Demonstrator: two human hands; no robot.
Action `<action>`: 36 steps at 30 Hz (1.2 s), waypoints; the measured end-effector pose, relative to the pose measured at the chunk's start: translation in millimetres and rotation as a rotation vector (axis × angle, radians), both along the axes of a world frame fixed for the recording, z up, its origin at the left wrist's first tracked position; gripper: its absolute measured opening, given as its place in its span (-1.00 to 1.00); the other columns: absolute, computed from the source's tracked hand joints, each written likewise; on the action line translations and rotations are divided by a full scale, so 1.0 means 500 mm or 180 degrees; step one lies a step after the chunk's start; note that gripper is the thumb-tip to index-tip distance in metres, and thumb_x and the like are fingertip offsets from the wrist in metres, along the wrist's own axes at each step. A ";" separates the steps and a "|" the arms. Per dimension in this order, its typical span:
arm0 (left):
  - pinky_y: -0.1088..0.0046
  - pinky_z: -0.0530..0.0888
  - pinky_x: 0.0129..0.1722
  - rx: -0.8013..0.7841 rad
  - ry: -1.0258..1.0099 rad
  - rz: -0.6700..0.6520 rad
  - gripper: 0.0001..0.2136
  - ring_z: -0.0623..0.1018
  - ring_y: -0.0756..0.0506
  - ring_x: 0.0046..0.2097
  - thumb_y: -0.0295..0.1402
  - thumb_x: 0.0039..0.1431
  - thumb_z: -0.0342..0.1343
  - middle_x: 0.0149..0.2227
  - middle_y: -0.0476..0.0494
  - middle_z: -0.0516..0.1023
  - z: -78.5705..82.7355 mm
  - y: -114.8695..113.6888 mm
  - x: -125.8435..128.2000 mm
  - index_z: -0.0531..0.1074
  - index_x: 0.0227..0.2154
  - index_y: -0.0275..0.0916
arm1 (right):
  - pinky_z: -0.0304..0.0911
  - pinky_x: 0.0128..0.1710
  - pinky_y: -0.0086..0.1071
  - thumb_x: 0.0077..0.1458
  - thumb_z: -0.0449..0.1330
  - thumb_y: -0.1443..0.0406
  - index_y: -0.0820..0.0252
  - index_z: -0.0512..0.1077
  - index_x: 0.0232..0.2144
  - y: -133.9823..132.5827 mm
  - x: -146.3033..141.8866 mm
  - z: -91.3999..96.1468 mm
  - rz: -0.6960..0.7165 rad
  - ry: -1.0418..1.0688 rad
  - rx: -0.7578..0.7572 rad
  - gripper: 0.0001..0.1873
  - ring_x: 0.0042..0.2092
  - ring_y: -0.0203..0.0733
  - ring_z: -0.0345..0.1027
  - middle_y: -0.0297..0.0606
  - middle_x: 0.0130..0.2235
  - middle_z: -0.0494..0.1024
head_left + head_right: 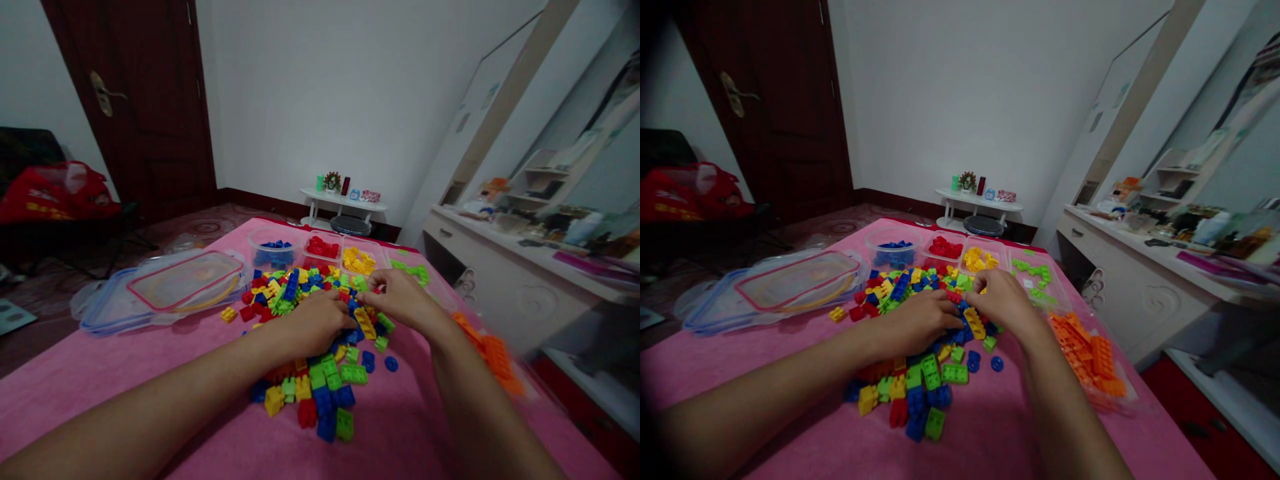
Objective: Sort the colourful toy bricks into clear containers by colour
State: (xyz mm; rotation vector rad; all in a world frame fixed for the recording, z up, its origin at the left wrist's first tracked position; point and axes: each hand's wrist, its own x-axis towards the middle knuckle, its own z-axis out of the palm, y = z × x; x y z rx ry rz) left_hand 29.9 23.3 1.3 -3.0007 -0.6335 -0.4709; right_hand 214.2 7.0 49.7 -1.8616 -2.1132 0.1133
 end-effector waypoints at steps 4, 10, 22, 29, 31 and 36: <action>0.33 0.28 -0.26 0.0184 0.0103 0.0129 -0.74 0.40 -0.16 -0.16 -0.49 0.09 0.03 -0.30 -0.12 0.52 -0.023 0.005 0.005 0.49 -0.21 -0.07 | -0.04 -0.54 -0.44 -0.13 0.18 0.21 0.18 0.30 -0.63 0.008 0.003 -0.008 0.0119 0.0098 0.0032 -0.80 -0.51 -0.31 0.20 -0.37 -0.58 0.37; 0.30 0.31 -0.16 -0.0292 -0.0570 0.0318 -0.72 0.42 -0.16 -0.16 -0.41 -0.02 0.13 -0.30 -0.11 0.53 -0.010 0.017 -0.005 0.50 -0.19 -0.13 | 0.04 -0.55 -0.45 -0.17 0.25 0.22 0.20 0.36 -0.32 0.019 0.015 -0.024 -0.0049 0.0669 -0.0011 -0.69 -0.49 -0.28 0.28 -0.38 -0.52 0.42; 0.58 0.33 -0.45 -0.3828 -0.2869 0.0714 -0.65 0.46 0.02 -0.37 -0.37 -0.07 0.00 -0.37 -0.13 0.51 0.024 0.070 -0.022 0.48 -0.20 -0.33 | 0.05 -0.46 -0.40 -0.14 0.22 0.23 0.18 0.44 -0.41 0.016 0.058 -0.022 -0.0763 -0.0962 -0.0500 -0.81 -0.28 -0.12 0.40 -0.18 -0.33 0.53; 0.51 0.35 -0.42 -0.2333 -0.1710 0.1041 -0.66 0.44 -0.01 -0.44 -0.43 -0.12 -0.03 -0.47 -0.04 0.54 0.028 0.078 -0.034 0.58 -0.30 -0.27 | 0.14 -0.42 -0.36 -0.24 0.25 0.35 0.16 0.46 -0.36 0.022 0.044 -0.058 -0.0922 -0.1293 -0.1045 -0.74 -0.18 0.01 0.43 -0.09 -0.24 0.55; 0.45 0.39 -0.30 -0.1745 -0.1461 0.1065 -0.69 0.49 -0.06 -0.33 -0.43 -0.11 0.00 -0.36 -0.05 0.58 0.022 0.076 -0.034 0.59 -0.32 -0.20 | 0.14 -0.42 -0.36 -0.26 0.25 0.34 0.15 0.46 -0.35 0.024 0.046 -0.058 -0.0943 -0.1277 -0.1045 -0.71 -0.18 0.02 0.43 -0.10 -0.23 0.55; 0.38 0.37 -0.12 -0.0965 -0.1062 0.0683 -0.76 0.49 -0.09 -0.22 -0.38 -0.03 0.06 -0.27 -0.05 0.59 0.010 0.043 -0.020 0.59 -0.32 -0.14 | 0.12 -0.48 -0.41 -0.28 0.26 0.31 0.19 0.44 -0.39 0.013 0.089 -0.014 -0.0845 -0.0805 -0.0664 -0.73 -0.31 -0.09 0.41 -0.17 -0.33 0.53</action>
